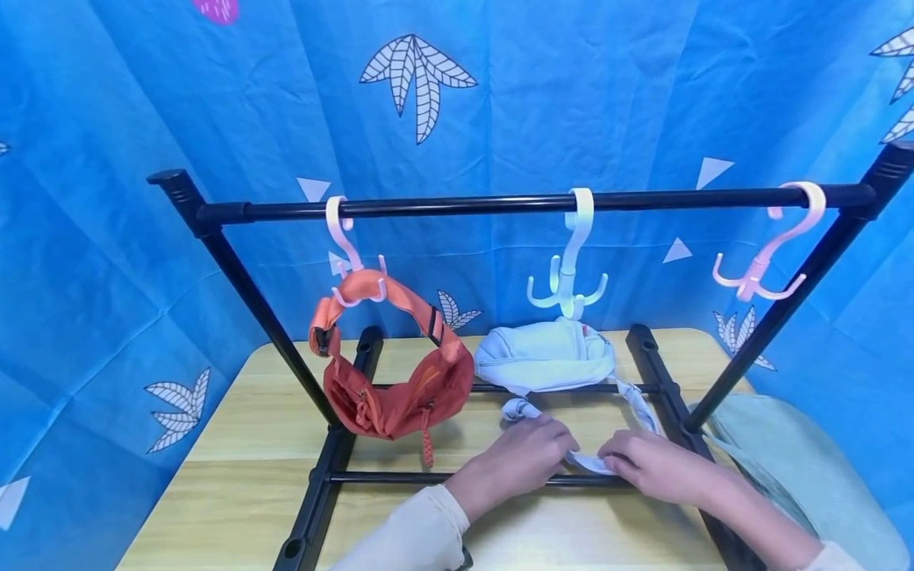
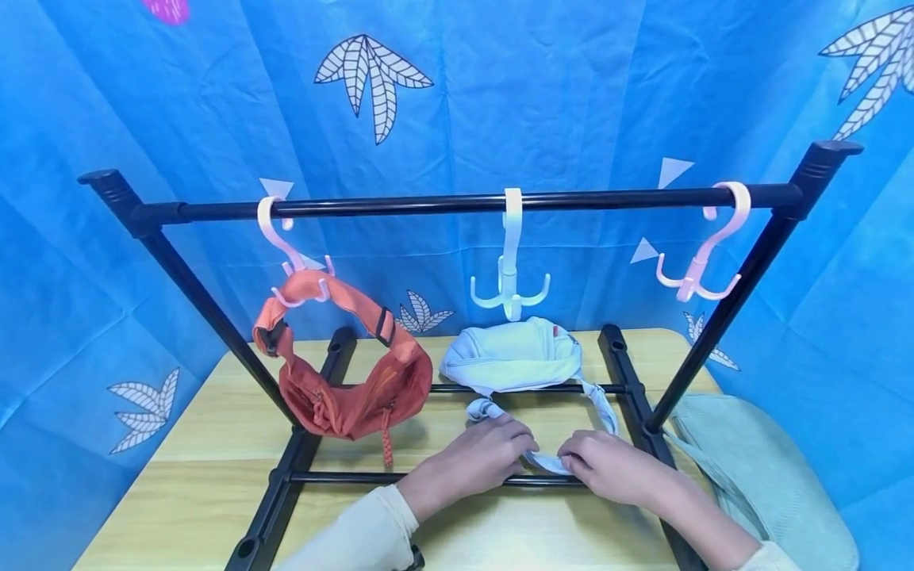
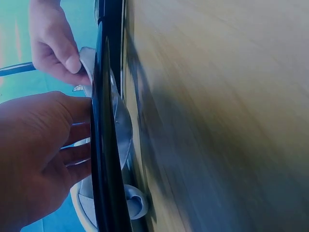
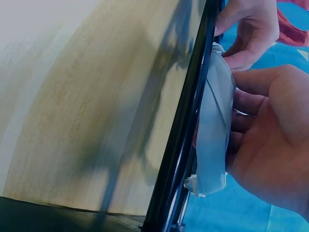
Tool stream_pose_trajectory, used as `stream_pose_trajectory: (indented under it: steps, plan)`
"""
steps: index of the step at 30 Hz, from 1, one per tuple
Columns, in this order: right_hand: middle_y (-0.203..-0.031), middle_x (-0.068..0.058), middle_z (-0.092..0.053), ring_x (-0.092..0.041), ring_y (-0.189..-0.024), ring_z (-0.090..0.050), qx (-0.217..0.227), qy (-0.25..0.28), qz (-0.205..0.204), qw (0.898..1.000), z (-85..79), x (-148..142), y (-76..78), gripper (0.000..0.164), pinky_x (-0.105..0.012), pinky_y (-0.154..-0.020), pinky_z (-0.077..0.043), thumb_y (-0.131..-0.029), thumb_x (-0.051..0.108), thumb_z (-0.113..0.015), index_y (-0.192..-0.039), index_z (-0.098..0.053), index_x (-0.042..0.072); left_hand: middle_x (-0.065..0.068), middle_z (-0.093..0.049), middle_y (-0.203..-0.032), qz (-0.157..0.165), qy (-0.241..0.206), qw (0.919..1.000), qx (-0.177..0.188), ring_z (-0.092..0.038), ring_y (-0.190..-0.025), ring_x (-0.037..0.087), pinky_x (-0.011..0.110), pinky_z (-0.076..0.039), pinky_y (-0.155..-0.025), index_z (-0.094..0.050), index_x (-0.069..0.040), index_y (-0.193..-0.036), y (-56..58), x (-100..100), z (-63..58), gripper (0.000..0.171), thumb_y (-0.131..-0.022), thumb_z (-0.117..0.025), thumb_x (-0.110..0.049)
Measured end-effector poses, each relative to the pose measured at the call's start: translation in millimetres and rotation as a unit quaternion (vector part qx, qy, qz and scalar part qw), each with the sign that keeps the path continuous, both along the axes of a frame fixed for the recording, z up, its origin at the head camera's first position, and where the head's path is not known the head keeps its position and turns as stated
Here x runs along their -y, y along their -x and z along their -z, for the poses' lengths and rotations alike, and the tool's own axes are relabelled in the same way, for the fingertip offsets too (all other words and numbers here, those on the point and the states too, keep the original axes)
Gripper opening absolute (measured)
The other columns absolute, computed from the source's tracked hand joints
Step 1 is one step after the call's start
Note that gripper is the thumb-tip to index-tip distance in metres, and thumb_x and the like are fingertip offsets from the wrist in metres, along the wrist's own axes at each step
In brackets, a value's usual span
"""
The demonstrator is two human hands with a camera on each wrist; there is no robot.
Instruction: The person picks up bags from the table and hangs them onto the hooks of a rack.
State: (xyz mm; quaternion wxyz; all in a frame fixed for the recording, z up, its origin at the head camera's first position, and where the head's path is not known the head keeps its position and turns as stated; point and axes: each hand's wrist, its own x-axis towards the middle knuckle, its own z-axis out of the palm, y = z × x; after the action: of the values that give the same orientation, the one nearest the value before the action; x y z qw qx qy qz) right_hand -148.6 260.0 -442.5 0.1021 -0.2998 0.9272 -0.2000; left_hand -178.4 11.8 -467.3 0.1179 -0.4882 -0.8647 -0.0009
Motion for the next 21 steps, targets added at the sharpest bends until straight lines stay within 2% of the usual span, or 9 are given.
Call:
stream_pose_trajectory:
  steps: [3,9,12,15,17,19,21]
  plan:
    - [-0.101,0.008,-0.073,-0.007,-0.090,-0.065,-0.007,0.009,-0.002,1.000,-2.1,0.3,-1.3,0.019,-0.028,-0.074,-0.056,-0.102,0.021,-0.063,-0.111,-0.077,0.012,-0.011,-0.073,-0.117,-0.002,0.011,0.9999,-0.006,-0.064,-0.110,0.007,0.018,-0.052,-0.097,-0.074,-0.027,-0.122,0.2,-3.5,0.6,0.034,-0.090,-0.080,-0.037]
    - [-0.098,0.011,-0.072,-0.002,-0.089,-0.064,-0.012,0.037,-0.002,0.999,-6.4,2.4,-4.3,0.021,-0.026,-0.073,-0.055,-0.104,0.021,-0.061,-0.111,-0.078,0.012,-0.013,-0.077,-0.112,0.016,0.018,0.9977,-0.063,-0.064,-0.106,0.006,0.019,-0.051,-0.097,-0.076,-0.029,-0.116,0.2,-8.6,4.0,0.026,-0.093,-0.077,-0.039]
    - [-0.099,0.012,-0.072,0.002,-0.089,-0.062,-0.002,0.050,0.003,0.999,-7.3,3.6,-5.5,0.022,-0.026,-0.073,-0.054,-0.105,0.024,-0.060,-0.111,-0.077,0.012,-0.015,-0.078,-0.108,0.029,0.008,0.9964,-0.079,-0.066,-0.103,0.005,0.018,-0.051,-0.096,-0.077,-0.029,-0.113,0.4,-10.4,5.7,0.021,-0.093,-0.077,-0.035]
    - [-0.103,0.010,-0.073,0.001,-0.091,-0.062,0.013,0.055,0.012,0.998,-7.2,3.9,-7.0,0.026,-0.025,-0.074,-0.054,-0.103,0.034,-0.063,-0.114,-0.076,0.013,-0.016,-0.078,-0.102,0.041,-0.004,0.9961,-0.078,-0.067,-0.097,0.003,0.017,-0.051,-0.093,-0.078,-0.028,-0.109,0.6,-11.5,6.6,0.016,-0.093,-0.076,-0.030]
    - [-0.107,0.007,-0.073,0.000,-0.092,-0.063,0.017,0.052,0.016,0.998,-6.7,4.3,-8.0,0.031,-0.025,-0.076,-0.055,-0.098,0.038,-0.070,-0.116,-0.074,0.014,-0.016,-0.078,-0.099,0.044,-0.007,0.9963,-0.073,-0.068,-0.094,0.002,0.017,-0.051,-0.091,-0.078,-0.027,-0.107,0.6,-11.7,6.9,0.013,-0.095,-0.075,-0.029]
    - [-0.108,0.006,-0.073,-0.001,-0.092,-0.063,0.017,0.046,0.019,0.999,-5.6,4.6,-8.9,0.035,-0.026,-0.076,-0.055,-0.091,0.037,-0.078,-0.118,-0.072,0.014,-0.015,-0.079,-0.098,0.045,-0.009,0.9968,-0.066,-0.068,-0.093,0.002,0.017,-0.052,-0.091,-0.079,-0.026,-0.106,0.4,-11.1,6.5,0.012,-0.096,-0.073,-0.030]
    - [-0.109,0.005,-0.072,-0.002,-0.092,-0.063,0.004,0.037,0.021,0.999,-4.4,5.9,-10.2,0.036,-0.027,-0.076,-0.055,-0.087,0.029,-0.082,-0.118,-0.070,0.015,-0.014,-0.079,-0.098,0.043,-0.007,0.9973,-0.059,-0.069,-0.093,0.002,0.017,-0.052,-0.092,-0.078,-0.026,-0.107,0.0,-10.5,5.1,0.013,-0.097,-0.073,-0.031]
